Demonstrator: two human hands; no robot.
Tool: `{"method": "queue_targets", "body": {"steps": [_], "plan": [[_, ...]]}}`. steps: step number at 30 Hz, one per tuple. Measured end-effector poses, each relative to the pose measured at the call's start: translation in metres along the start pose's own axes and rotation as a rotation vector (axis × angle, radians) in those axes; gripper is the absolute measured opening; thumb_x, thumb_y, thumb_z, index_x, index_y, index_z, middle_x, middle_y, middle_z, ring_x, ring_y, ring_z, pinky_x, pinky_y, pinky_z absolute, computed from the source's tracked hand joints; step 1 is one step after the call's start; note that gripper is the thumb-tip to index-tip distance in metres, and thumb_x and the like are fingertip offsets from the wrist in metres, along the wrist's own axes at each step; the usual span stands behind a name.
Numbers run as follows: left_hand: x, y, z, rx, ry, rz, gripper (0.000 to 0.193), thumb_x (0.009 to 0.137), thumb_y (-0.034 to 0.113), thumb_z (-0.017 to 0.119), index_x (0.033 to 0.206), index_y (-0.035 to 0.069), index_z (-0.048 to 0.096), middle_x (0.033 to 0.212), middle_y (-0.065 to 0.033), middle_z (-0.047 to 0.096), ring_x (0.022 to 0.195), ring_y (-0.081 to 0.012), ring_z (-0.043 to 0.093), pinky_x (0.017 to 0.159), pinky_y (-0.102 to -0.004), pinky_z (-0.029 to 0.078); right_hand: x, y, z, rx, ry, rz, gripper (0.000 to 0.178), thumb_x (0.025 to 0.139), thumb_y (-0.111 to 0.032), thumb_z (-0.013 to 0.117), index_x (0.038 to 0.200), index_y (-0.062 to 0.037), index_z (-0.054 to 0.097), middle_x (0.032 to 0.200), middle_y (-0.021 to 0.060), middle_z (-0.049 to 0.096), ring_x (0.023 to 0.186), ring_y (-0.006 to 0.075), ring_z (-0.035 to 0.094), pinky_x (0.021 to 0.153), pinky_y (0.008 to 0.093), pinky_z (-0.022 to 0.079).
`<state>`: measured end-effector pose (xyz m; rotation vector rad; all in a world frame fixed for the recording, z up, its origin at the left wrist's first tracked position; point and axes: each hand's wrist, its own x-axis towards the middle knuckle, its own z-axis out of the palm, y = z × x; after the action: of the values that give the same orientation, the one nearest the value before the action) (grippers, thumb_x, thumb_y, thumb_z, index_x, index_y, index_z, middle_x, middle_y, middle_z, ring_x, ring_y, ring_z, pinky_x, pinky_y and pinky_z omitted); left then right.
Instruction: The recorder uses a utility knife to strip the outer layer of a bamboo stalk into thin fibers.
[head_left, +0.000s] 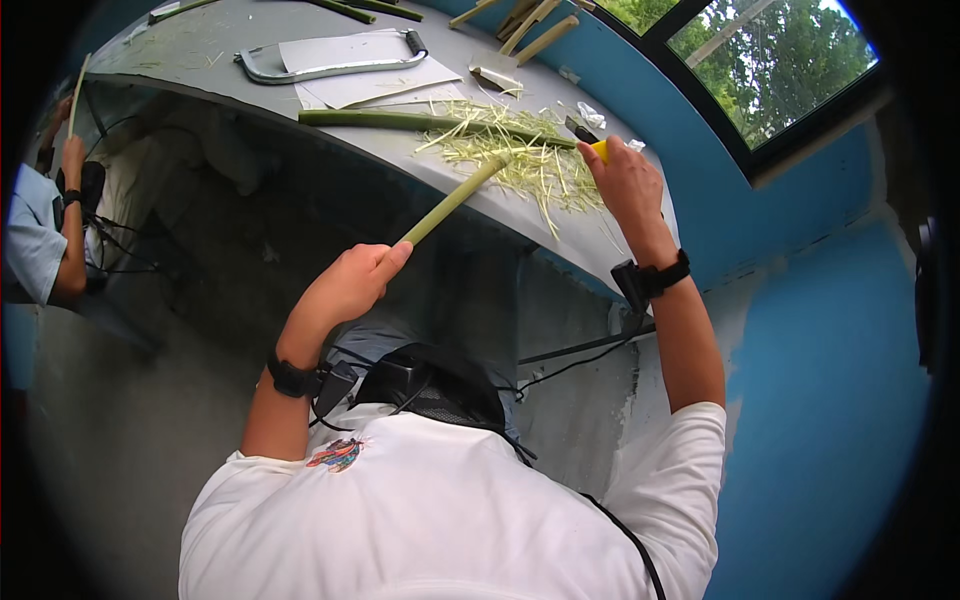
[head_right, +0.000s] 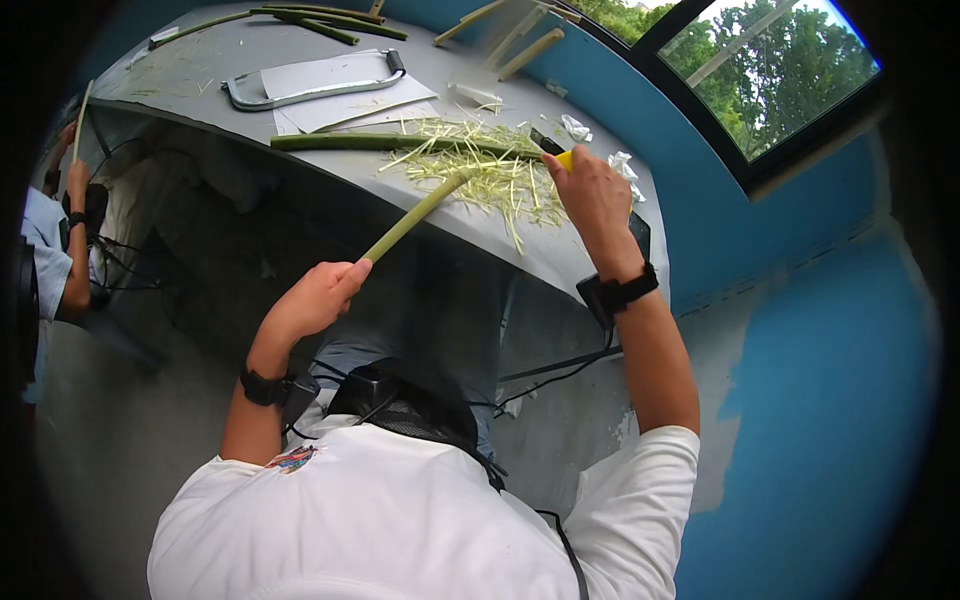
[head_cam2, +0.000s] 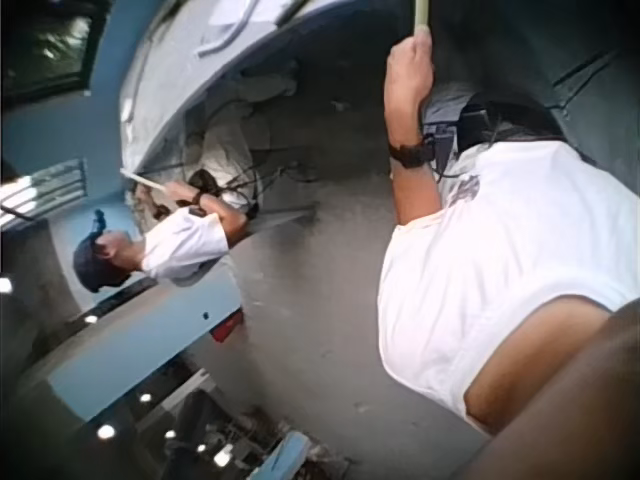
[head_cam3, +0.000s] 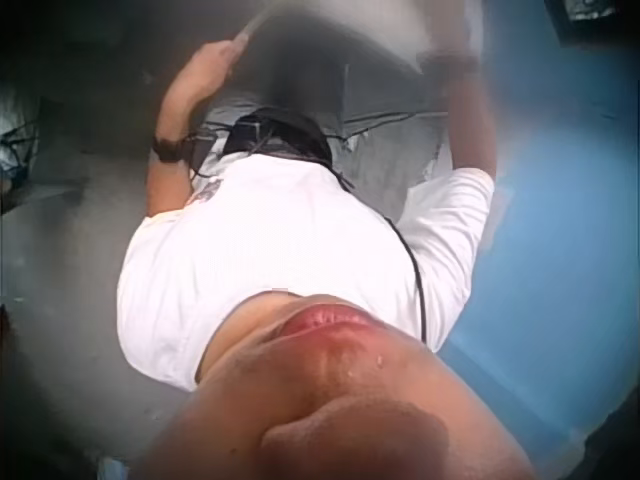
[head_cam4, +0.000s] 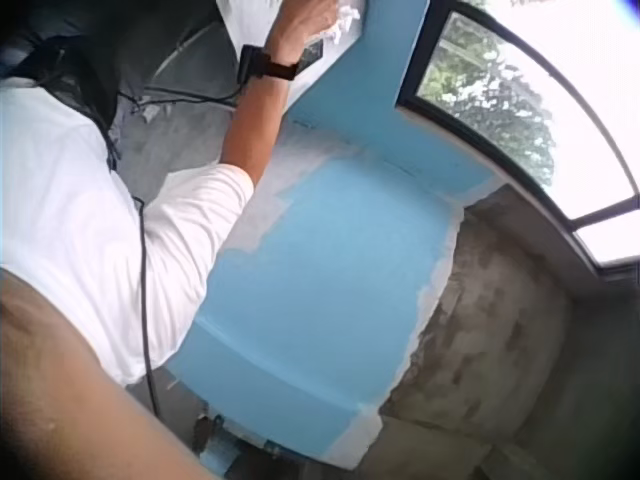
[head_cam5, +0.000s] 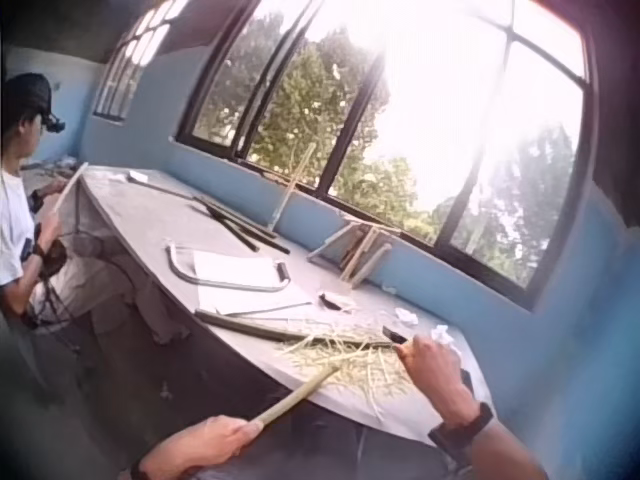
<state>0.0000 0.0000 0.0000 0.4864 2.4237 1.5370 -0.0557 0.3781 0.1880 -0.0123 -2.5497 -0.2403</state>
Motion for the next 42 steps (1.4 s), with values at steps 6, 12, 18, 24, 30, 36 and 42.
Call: {"method": "queue_targets", "body": {"steps": [6,12,18,24,30,36,42], "plan": [[-0.026,-0.008,0.056,0.009,0.069,-0.002,0.066,0.117,0.060,0.051,0.088,0.002,0.056,0.069,-0.0056,0.052,0.063,-0.0174,0.051,0.062,-0.0390,0.047,-0.042,-0.017,-0.027,0.290,-0.252,-0.067,0.074,0.112,-0.065,0.056,0.087,0.0040,0.070,0.086,0.0308,0.071,0.086,0.0524,0.070,0.078,0.0581,0.054],[-0.031,0.019,0.046,0.145,0.174,0.036,0.061,0.115,0.056,0.056,0.092,-0.001,0.061,0.078,-0.0251,0.062,0.075,-0.0503,0.058,0.068,-0.0523,0.050,-0.078,-0.045,-0.007,0.425,-0.411,-0.065,0.076,0.111,-0.065,0.057,0.084,0.0051,0.066,0.077,0.0279,0.065,0.074,0.0460,0.060,0.073,0.0554,0.049],[-0.029,0.028,0.047,0.269,0.295,0.088,0.053,0.113,0.048,0.063,0.090,0.000,0.059,0.076,-0.0255,0.060,0.076,-0.0530,0.059,0.065,-0.0547,0.048,-0.087,-0.054,0.013,0.403,-0.383,-0.047,0.071,0.109,-0.065,0.061,0.086,0.0018,0.070,0.075,0.0264,0.067,0.073,0.0464,0.065,0.070,0.0546,0.051],[-0.027,0.029,0.054,0.326,0.359,0.098,0.052,0.112,0.046,0.065,0.085,0.003,0.058,0.073,-0.0260,0.065,0.076,-0.0542,0.064,0.064,-0.0585,0.052,-0.076,-0.042,0.028,0.190,-0.203,-0.180,0.065,0.108,-0.066,0.060,0.092,-0.0049,0.076,0.076,0.0205,0.074,0.077,0.0422,0.076,0.070,0.0534,0.060],[-0.026,0.027,0.057,0.265,0.308,0.070,0.055,0.113,0.048,0.064,0.085,0.001,0.058,0.075,-0.0267,0.065,0.077,-0.0543,0.064,0.065,-0.0576,0.052,-0.055,-0.023,0.035,-0.034,-0.022,-0.136,0.060,0.108,-0.064,0.063,0.092,-0.0070,0.073,0.076,0.0166,0.076,0.071,0.0391,0.078,0.063,0.0502,0.060],[-0.034,0.028,0.052,0.252,0.267,0.008,0.056,0.113,0.048,0.063,0.085,0.000,0.059,0.075,-0.0267,0.063,0.076,-0.0535,0.062,0.067,-0.0562,0.051,-0.034,0.008,-0.011,0.061,-0.159,0.033,0.076,0.111,-0.071,0.050,0.095,-0.0002,0.073,0.086,0.0280,0.076,0.091,0.0489,0.076,0.081,0.0579,0.058],[-0.032,0.024,0.053,0.277,0.312,0.028,0.055,0.112,0.049,0.064,0.086,0.001,0.059,0.075,-0.0262,0.063,0.076,-0.0534,0.062,0.065,-0.0559,0.051,-0.064,-0.040,-0.012,0.404,-0.400,-0.038,0.079,0.110,-0.069,0.054,0.086,0.0043,0.073,0.085,0.0303,0.072,0.084,0.0508,0.070,0.079,0.0570,0.055]]}}
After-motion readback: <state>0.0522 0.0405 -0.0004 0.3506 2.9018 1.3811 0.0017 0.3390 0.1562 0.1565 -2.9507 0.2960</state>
